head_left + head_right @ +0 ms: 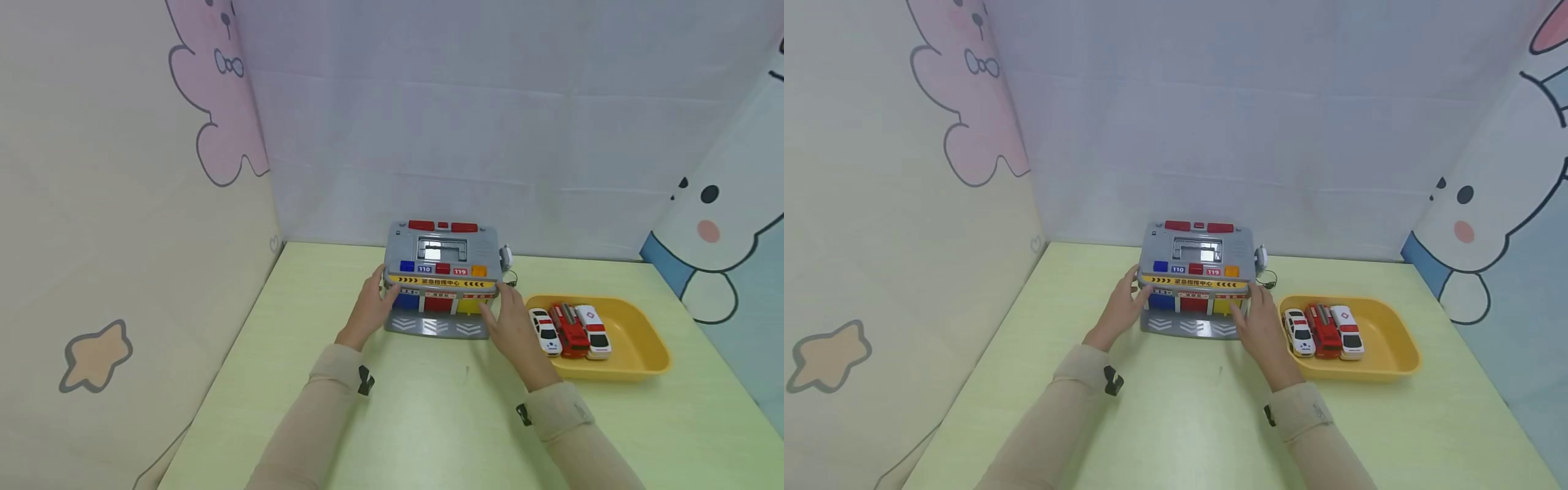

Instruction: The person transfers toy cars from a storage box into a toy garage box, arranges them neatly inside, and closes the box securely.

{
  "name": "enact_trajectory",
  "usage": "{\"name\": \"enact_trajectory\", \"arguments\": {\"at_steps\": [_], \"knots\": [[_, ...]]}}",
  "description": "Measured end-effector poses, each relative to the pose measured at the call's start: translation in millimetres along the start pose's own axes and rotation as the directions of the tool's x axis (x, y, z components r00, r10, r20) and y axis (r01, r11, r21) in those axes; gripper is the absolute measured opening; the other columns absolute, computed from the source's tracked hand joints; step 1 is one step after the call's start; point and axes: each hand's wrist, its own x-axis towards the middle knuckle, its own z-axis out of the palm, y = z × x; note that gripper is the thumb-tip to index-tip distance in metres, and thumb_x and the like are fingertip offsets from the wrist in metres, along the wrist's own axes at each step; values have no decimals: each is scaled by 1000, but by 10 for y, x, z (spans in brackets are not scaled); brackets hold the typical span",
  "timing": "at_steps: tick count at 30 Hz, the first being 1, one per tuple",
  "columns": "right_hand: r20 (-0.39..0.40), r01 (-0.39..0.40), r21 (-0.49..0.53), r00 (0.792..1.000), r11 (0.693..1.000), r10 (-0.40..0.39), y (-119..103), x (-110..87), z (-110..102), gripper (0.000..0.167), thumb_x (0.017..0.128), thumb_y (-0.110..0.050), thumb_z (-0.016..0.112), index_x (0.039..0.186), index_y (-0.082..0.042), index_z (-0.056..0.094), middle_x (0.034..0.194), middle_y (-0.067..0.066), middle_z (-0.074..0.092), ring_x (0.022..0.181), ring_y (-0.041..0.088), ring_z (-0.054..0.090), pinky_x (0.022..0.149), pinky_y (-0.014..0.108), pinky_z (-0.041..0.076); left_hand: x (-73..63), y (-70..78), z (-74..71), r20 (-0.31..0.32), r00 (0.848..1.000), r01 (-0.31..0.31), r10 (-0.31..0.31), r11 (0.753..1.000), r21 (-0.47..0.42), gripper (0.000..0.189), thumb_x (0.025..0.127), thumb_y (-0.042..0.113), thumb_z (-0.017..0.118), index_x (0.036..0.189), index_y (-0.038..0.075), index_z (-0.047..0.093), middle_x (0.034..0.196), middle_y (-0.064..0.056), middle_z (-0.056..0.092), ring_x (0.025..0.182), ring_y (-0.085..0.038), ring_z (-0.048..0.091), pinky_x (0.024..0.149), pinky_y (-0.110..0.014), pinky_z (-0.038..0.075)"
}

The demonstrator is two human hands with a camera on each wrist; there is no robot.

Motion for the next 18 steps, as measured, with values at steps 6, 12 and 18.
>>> {"name": "enact_trajectory", "arguments": {"at_steps": [6,12,18], "knots": [[27,-41,38,999,998,40,-5,47,10,67,102,-40,49,146,6,26,147,30,28,135,44,30,108,57,28,40,3,8,-3,1000,10,-10,999,-42,61,103,38,48,155,18,23,148,-15,38,129,-34,43,102,-50,41],[28,-73,70,997,995,71,-40,77,5,67,103,-43,44,146,4,25,146,28,28,134,41,32,108,55,29,75,13,25,1,1000,-14,14,997,-79,60,103,37,46,155,15,24,148,-16,37,130,-34,43,103,-49,40],[8,-100,166,995,981,100,-65,136,-13,59,104,-36,45,142,5,29,140,28,31,122,40,40,103,55,36,110,39,26,3,1000,-21,21,997,-75,59,104,38,45,154,14,26,147,-17,39,128,-33,44,104,-48,39]]}}
